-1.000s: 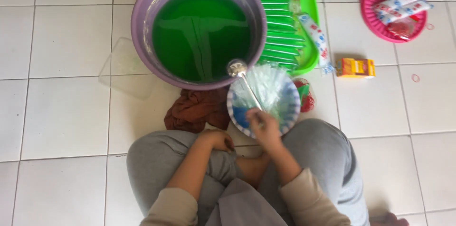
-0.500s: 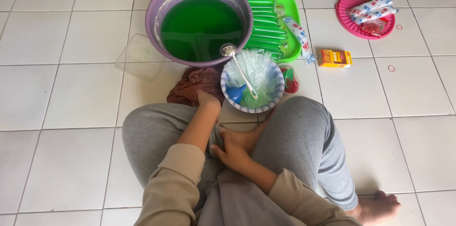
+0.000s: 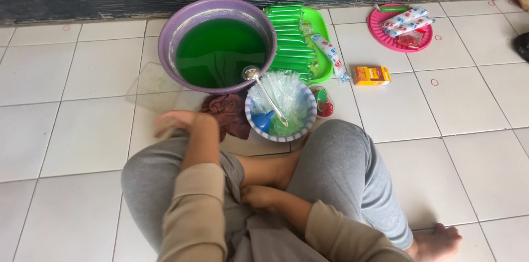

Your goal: Filling long plastic tubes with a green liquid using a ladle and funnel, then sealing them.

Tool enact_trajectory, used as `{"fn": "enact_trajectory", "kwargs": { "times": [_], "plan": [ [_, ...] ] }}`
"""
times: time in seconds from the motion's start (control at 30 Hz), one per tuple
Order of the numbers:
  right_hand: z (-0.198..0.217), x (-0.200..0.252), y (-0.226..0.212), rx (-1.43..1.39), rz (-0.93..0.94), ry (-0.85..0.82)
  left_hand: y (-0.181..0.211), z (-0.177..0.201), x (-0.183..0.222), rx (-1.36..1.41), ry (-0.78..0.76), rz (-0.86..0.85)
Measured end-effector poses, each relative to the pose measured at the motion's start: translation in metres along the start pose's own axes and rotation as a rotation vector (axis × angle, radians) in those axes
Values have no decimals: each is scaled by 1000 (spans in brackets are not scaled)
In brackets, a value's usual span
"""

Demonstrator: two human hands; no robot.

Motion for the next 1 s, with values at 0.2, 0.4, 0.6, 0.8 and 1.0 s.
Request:
{"fn": "enact_trajectory", "kwargs": {
  "times": [0.2,0.4,0.6,0.8,1.0],
  "plan": [
    [77,-20,-50,-82,-960,-175,45,7,-67,515,121,-403],
    [145,-22,-15,182,-1036,110,98,65,-78,565,362,-596],
    [227,17,-3,22,-1210,371,82,78,-18,944,753,-987],
    [320,104,52,185,-1422,513,187,22,-73,753,331,-1031],
    [348,188,84,215,-1499,896,150,26,-98,765,231,-986]
  ]
}}
Point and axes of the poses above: each hand's wrist, its own x-axis away from the middle knuckle, its own z-axis out of the back of the hand, y = z × x, the point moved 10 cm from there along -x, towards the middle knuckle, and after that the axes turned 1 degree about z, right-handed, at the moved point
